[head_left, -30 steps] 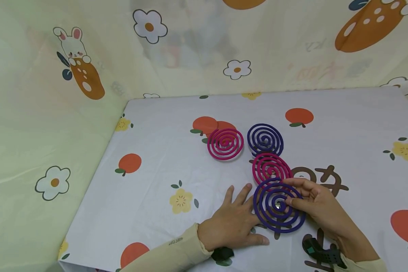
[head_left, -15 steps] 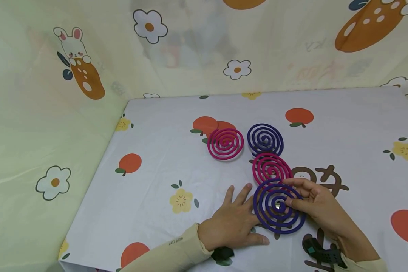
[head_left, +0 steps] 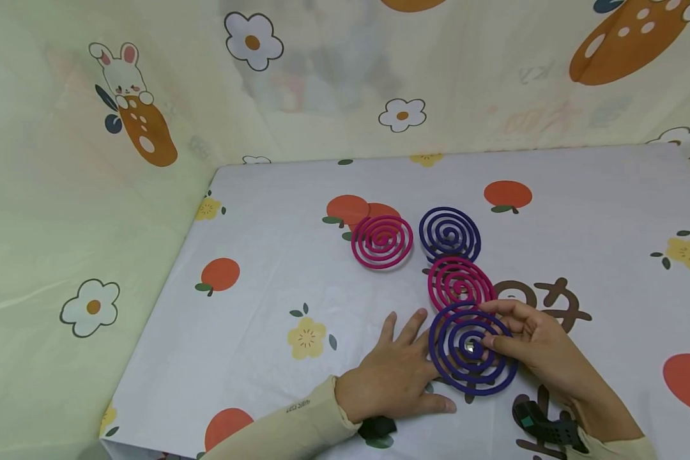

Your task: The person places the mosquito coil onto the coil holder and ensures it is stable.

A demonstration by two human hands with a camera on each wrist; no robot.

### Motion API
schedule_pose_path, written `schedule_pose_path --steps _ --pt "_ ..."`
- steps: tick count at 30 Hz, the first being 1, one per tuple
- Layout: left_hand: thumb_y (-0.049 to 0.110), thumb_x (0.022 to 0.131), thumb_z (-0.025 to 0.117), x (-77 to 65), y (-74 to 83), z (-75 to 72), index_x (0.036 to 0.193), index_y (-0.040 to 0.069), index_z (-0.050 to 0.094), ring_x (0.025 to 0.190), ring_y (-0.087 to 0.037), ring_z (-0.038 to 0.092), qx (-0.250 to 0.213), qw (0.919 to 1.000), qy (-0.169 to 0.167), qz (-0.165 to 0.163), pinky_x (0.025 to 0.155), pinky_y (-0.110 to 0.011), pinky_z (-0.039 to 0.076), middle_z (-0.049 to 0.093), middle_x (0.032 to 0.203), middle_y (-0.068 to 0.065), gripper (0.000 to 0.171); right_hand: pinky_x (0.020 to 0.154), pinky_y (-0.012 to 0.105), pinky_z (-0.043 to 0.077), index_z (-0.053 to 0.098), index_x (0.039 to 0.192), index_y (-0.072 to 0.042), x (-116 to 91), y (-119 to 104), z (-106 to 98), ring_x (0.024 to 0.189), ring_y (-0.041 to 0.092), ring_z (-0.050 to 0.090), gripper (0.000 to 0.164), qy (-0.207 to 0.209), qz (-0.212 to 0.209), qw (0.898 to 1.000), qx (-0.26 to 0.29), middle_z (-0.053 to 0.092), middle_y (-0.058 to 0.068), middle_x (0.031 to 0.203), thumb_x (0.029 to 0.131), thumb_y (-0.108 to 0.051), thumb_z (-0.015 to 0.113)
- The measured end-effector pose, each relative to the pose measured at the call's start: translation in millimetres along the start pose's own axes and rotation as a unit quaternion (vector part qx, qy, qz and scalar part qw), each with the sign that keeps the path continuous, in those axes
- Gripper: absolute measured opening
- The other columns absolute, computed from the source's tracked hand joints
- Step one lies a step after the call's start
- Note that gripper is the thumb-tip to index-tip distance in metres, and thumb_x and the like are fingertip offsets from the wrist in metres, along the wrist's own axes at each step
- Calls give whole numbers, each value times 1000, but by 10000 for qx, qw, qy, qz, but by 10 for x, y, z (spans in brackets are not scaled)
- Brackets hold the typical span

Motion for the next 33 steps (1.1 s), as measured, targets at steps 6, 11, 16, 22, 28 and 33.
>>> schedule_pose_path --steps 6,11,16,22,28,33 --pt "78 96 44 7 -6 -3 166 44 13 162 -32 -3 -16 10000 -35 3 122 -66 18 6 176 2 83 83 26 60 53 136 3 4 -2 -6 95 19 76 39 9 4 10000 -4 78 10 110 99 1 67" --pt "78 96 44 10 -8 6 165 45 13 162 -32 -4 -61 10000 -60 10 122 -66 18 6 176 2 83 81 26 61 54 135 2 3 4 -6 90 20 76 38 15 36 10000 34 76 14 104 99 1 68" --pt "78 96 44 3 -6 11 165 45 15 162 -32 -2 -36 10000 -36 -7 122 -66 18 8 176 2 83 84 25 60 52 136 4 3 3 -5 98 18 76 40 -6 1 9999 -109 78 8 113 99 1 67" --pt "78 96 45 -1 1 3 166 44 14 162 -33 0 -58 10000 -5 25 122 -66 19 7 176 2 83 85 23 59 52 137 4 -3 30 -12 98 17 76 42 39 107 9994 -317 78 7 113 99 -2 69" --pt "77 96 44 1 5 -1 166 44 15 161 -33 1 -16 10000 25 72 122 -66 20 8 176 1 83 86 22 58 52 137 4 -4 32 -10 100 15 75 42 18 81 9993 -360 78 5 114 99 -2 69" --pt "77 96 45 3 0 -6 167 42 12 161 -34 2 28 10000 49 63 121 -66 20 8 176 2 85 85 22 58 52 137 4 4 21 -4 101 15 75 42 -43 19 9994 -340 78 5 116 99 -1 68"
Point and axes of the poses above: each hand's wrist, its own x-axis towards the middle knuckle, its own z-axis out of the palm, y = z × x, the point moved 9 cm from there along x, towards the middle knuckle
